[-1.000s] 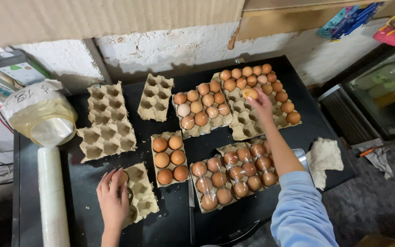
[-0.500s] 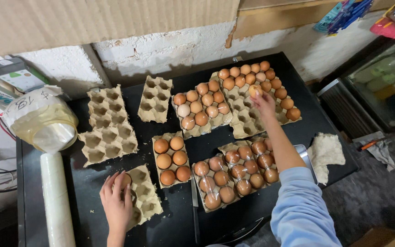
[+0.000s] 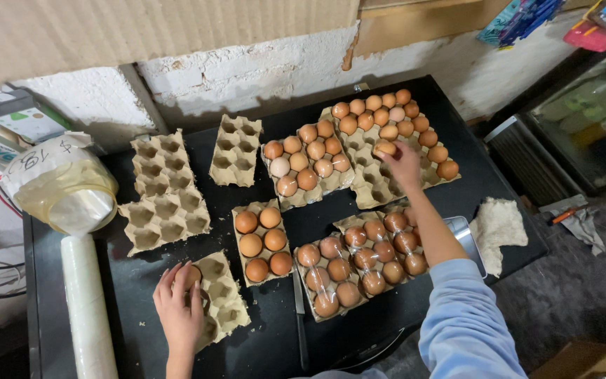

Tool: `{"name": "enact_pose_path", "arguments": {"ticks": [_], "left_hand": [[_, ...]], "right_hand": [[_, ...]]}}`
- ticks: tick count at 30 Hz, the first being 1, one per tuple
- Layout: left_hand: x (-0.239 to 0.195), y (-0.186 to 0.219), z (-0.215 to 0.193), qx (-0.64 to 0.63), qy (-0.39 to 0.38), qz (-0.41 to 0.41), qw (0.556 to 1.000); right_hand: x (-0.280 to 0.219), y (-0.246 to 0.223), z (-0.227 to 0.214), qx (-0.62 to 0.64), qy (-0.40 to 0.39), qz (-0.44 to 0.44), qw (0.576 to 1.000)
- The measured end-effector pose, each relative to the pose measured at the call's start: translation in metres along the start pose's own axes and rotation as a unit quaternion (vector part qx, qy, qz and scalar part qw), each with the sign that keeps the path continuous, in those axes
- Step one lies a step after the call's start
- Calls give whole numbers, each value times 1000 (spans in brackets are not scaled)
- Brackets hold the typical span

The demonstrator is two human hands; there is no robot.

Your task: The person sorts eggs by hand into cardboard trays on a counter.

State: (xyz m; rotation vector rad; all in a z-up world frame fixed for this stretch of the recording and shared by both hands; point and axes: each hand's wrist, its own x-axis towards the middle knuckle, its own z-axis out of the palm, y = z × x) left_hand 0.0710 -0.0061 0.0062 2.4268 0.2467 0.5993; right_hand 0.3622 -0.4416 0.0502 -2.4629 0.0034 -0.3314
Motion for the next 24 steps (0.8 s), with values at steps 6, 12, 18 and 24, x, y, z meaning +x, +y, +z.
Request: {"name": "enact_pose_path", "arguments": {"ticks": [6,12,18,24], "left_hand": [[-2,-3,2,-8,-1,-4,1000],[-2,-5,4,-7,5,-3,1000],[-2,-6,3,1,-4,-3,1000],[-4,-12,7,18,-17,-4,1000]], "right_hand": [[0,-4,4,-111,-6,23,994],[-1,-4,0,-144,16,-85,986],[14,-5,-15,-105,39,-55,992],[49,-11,-17,-183,-93,-78,976]]}}
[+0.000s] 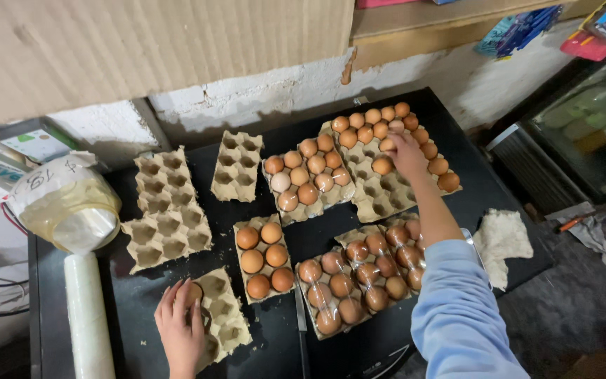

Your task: The person sorts eggs by hand into cardboard trays on a counter.

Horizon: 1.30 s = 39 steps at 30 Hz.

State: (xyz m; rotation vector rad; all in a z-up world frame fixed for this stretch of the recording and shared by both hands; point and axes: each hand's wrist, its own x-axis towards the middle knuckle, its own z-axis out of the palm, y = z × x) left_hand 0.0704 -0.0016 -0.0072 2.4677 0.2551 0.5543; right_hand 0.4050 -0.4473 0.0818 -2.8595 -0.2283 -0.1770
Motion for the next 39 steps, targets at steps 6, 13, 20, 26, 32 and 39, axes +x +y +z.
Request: {"name": "enact_pose_path", "arguments": {"ticks": [6,13,20,26,32,39], "left_hand": [[-1,-3,6,-9,21,-3,1000],[2,3,1,-8,32,5,999],[1,7,-2,-43,27,-13,999],[0,6,-2,-123,32,-46,991],[-2,8,1,-141,81,-81,983],[-4,10,-5,-185,81,-94,975]], "right_hand": [[35,4,-19,-27,-236,-38,971],[29,-3,-22,-159,-169,-86,969],[18,14,-20,-147,-68,-69,984],[-23,-24,-1,182,85,-172,964],[-93,-151,30,300,-62,-201,930],[-143,-282,74,195,-142,-417,876]]}}
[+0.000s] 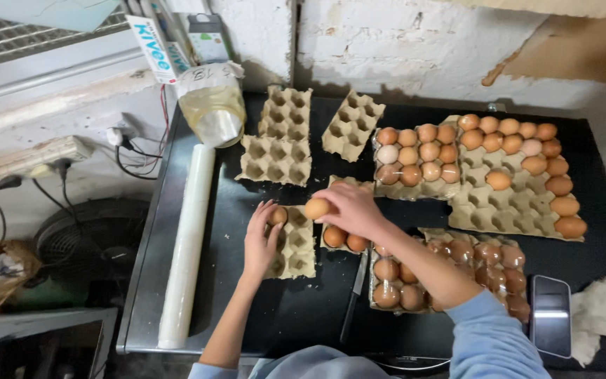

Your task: The person sorts eggs by hand into cardboard trays on a counter.

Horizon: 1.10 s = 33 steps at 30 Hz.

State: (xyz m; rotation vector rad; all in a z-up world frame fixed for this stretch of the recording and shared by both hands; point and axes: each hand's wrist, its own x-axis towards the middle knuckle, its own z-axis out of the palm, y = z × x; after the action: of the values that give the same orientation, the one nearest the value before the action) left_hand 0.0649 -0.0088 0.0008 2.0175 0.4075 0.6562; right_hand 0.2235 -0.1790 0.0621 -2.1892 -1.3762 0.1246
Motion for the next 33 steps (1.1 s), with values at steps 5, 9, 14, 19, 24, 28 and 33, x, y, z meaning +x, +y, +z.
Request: {"name": "enact_pose_path", "arguments": {"ticks": [5,9,14,19,24,28,33], "left_hand": [[-1,4,-5,11,-22,-10,1000],[-1,9,-7,27,-36,-40,998],[2,5,-6,30,-37,-27,999],[0,-6,-4,38,-32,26,998],[-5,-4,-13,5,-56,90,994],[-23,-24,-20,-22,-63,81,994],[-36,-35,-24,-78,-85,-8,993]], "right_hand": [[17,-6,52,-91,-101,1,991],[22,2,75,-117,-111,-31,986],[18,0,68,-49,-110,-44,992],[8,-6,69,-77,-101,-13,992],[-24,2,15,-100,5,-36,994],[-71,66,-63,-131,93,44,986],[-174,154,-137,-227,321,257,883]]}}
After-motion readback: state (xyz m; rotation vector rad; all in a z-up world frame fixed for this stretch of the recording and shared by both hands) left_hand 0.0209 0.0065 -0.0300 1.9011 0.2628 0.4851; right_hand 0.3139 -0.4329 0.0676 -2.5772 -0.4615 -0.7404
